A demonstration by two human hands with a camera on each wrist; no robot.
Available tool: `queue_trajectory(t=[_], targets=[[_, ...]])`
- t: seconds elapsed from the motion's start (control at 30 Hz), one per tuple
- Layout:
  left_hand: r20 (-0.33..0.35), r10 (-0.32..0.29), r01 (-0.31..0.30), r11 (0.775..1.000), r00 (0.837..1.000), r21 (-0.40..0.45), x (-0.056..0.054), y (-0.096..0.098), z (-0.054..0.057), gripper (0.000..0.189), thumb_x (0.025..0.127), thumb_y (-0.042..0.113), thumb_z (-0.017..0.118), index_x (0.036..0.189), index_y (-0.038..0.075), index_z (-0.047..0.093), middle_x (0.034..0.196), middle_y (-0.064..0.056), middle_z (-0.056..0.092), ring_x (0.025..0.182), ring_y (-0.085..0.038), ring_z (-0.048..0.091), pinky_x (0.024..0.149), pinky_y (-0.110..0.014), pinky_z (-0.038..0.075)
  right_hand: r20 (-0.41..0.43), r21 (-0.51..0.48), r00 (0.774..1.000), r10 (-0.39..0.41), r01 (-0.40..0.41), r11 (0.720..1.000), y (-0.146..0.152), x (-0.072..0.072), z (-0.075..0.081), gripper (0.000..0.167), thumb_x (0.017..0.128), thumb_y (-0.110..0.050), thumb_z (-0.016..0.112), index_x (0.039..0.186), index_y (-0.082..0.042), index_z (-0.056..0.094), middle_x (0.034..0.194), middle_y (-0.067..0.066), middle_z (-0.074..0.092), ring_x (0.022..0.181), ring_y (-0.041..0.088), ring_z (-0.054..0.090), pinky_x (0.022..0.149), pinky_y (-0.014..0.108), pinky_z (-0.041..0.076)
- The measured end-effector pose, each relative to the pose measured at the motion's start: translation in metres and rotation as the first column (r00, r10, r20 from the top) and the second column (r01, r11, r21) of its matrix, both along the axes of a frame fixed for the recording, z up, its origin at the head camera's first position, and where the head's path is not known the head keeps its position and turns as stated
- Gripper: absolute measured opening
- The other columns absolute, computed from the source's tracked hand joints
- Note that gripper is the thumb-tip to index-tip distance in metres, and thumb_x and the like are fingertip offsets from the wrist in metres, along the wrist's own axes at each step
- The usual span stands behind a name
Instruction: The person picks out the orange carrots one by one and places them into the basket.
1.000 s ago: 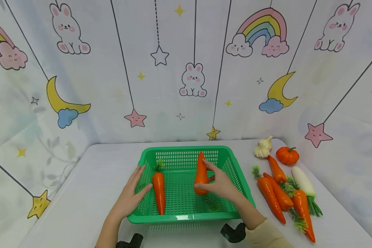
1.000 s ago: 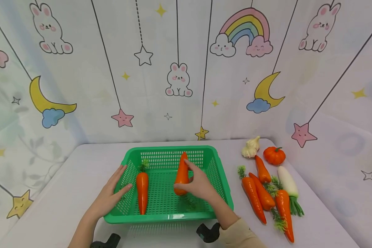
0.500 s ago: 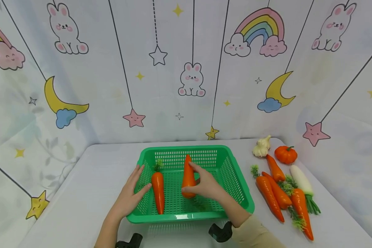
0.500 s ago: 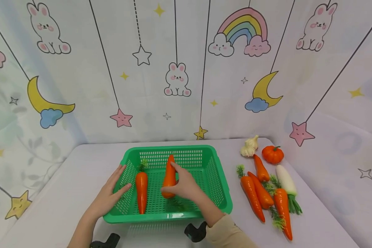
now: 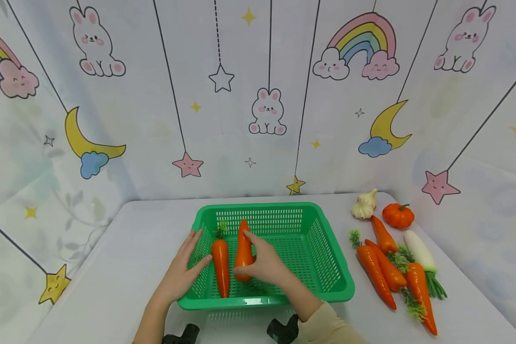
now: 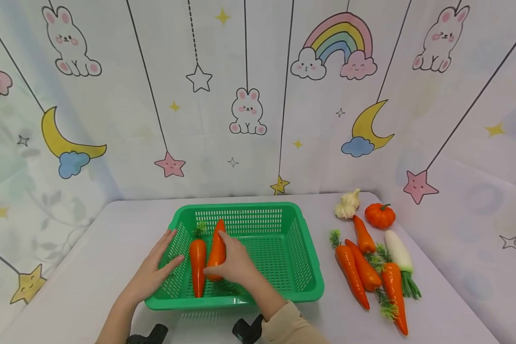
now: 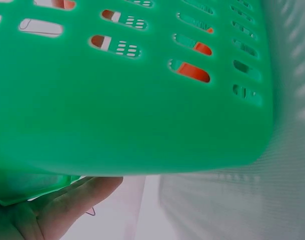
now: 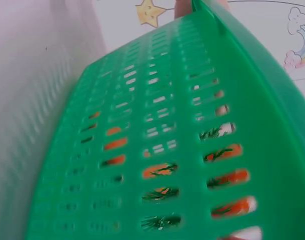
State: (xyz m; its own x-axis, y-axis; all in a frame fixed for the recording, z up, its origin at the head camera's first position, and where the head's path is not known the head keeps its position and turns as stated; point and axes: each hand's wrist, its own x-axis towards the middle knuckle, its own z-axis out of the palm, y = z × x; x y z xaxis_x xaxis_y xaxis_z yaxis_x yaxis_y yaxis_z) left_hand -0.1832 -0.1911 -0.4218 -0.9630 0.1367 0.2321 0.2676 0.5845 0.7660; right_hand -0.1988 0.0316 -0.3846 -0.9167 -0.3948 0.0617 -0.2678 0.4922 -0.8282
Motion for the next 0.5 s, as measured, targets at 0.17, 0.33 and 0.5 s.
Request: queue_trajectory(t=[0.17, 0.33, 0.5], targets=[[-0.005, -0.003, 0.003, 1.000, 1.000, 0.002, 0.000, 0.002, 0.000, 0.069, 0.092, 0.033, 0.054, 0.147, 0.010, 0.020, 0.151, -0.018, 0.010, 0.134, -0.042, 0.012, 0.095, -0.069, 0.019, -0.009, 0.048, 1.000, -0.013, 0.013, 0.999, -0.008, 0.001, -0.004, 0.085, 0.072, -0.021, 0.077, 0.141, -0.001, 0.031, 0.126, 0.021, 0.045, 0.098, 0.029, 0.051, 0.069, 0.038, 0.052], [-0.007, -0.003, 0.003, 1.000, 1.000, -0.011, 0.000, 0.002, 0.000, 0.069, 0.092, 0.033, 0.054, 0.147, 0.011, 0.020, 0.151, -0.018, 0.010, 0.134, -0.042, 0.013, 0.095, -0.069, 0.020, 0.000, 0.095, 1.000, -0.016, 0.015, 0.995, -0.013, 0.001, -0.008, 0.084, 0.072, -0.019, 0.077, 0.140, -0.001, 0.032, 0.124, 0.021, 0.046, 0.094, 0.028, 0.052, 0.067, 0.037, 0.051], [-0.018, 0.002, -0.002, 1.000, 1.000, -0.016, 0.000, 0.001, 0.001, 0.068, 0.092, 0.033, 0.054, 0.146, 0.011, 0.021, 0.150, -0.018, 0.011, 0.134, -0.042, 0.014, 0.094, -0.069, 0.020, -0.008, 0.113, 1.000, -0.005, 0.006, 0.994, -0.015, -0.001, -0.011, 0.080, 0.072, -0.017, 0.078, 0.138, 0.000, 0.036, 0.117, 0.019, 0.049, 0.089, 0.025, 0.053, 0.062, 0.032, 0.051]])
